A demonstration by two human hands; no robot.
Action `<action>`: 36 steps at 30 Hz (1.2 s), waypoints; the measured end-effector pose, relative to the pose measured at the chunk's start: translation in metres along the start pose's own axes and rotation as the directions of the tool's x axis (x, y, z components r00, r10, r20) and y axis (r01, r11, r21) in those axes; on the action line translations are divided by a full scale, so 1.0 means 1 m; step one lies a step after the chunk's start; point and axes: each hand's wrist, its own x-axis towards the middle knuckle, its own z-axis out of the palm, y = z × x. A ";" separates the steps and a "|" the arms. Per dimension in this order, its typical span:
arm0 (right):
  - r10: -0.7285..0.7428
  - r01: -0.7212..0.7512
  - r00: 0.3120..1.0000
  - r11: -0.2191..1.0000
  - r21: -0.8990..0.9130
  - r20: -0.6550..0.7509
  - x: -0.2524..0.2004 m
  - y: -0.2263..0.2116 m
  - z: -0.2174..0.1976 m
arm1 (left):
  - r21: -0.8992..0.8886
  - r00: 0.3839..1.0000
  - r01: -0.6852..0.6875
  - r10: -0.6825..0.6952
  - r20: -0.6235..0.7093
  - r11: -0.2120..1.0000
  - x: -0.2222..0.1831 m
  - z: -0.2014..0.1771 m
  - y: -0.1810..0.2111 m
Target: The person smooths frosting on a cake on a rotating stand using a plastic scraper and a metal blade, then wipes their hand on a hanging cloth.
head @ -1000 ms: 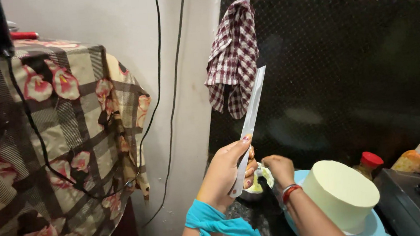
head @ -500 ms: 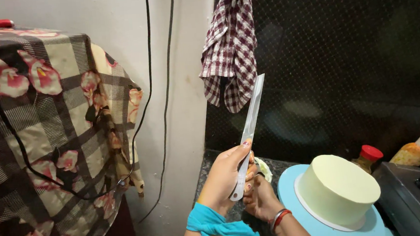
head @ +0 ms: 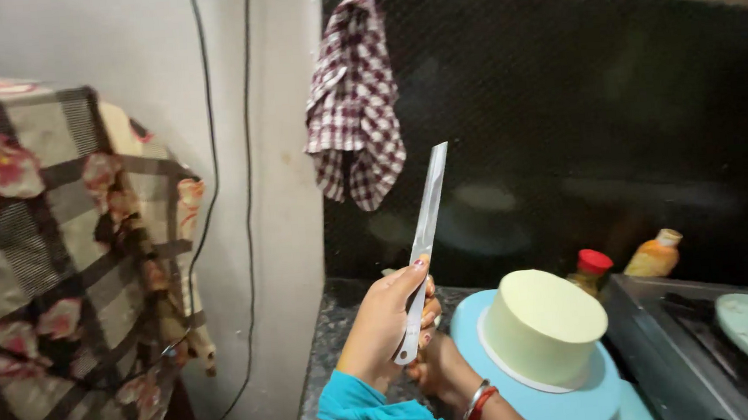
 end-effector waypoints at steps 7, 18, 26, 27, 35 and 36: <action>-0.211 0.199 0.950 0.977 0.076 0.228 -0.128 -0.162 0.010 | 0.048 0.999 -0.021 0.020 0.028 0.999 0.019 0.042 -0.041; -0.423 0.421 0.905 0.905 0.071 0.033 -0.198 -0.209 -0.110 | 0.230 0.960 0.249 -0.271 0.071 0.941 0.066 0.129 -0.136; -0.220 -0.007 0.778 0.934 -0.358 -0.588 -0.184 -0.198 -0.261 | 0.126 0.521 0.385 -0.102 -0.847 0.914 0.114 0.027 -0.230; -0.259 -0.021 0.767 0.904 -0.427 -0.587 -0.176 -0.190 -0.276 | 0.081 0.428 0.433 -0.125 -0.895 0.898 0.114 0.023 -0.238; -0.485 -0.293 0.708 0.459 -0.839 -0.513 -0.140 -0.152 -0.318 | -0.294 0.450 0.215 -0.361 -0.817 0.931 0.153 -0.053 -0.338; -0.490 -0.318 0.735 0.359 -0.877 -0.468 -0.133 -0.152 -0.326 | -0.260 0.445 0.190 -0.319 -0.837 0.947 0.159 -0.063 -0.355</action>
